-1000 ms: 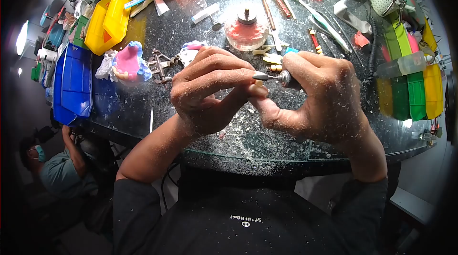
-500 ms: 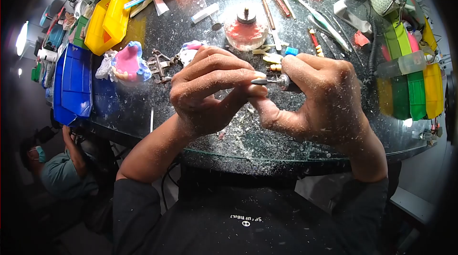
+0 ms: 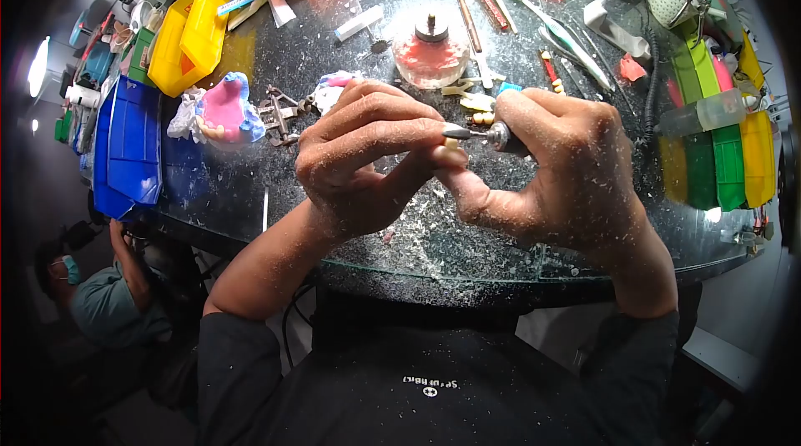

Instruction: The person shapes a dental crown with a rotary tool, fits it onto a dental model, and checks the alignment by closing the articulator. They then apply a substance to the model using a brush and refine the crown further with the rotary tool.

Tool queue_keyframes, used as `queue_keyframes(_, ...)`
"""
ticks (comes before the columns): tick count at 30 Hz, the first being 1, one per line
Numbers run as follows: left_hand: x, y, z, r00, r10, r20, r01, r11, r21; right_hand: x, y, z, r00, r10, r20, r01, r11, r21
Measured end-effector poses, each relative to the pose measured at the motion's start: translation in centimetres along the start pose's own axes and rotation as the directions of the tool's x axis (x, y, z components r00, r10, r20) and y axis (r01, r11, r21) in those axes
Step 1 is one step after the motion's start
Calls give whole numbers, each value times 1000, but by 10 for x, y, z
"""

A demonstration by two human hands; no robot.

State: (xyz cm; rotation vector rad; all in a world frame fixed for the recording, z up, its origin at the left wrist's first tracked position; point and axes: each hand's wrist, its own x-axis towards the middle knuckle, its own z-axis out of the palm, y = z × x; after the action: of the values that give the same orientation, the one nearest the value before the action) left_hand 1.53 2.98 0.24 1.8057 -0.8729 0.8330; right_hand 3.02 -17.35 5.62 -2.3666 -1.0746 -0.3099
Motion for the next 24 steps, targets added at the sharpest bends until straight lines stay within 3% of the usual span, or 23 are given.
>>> queue_keyframes(24,2,3,-1,1000,-15,21,14,1000,26,-1,-4,-1,1000,-6,-3,6,1000,-13)
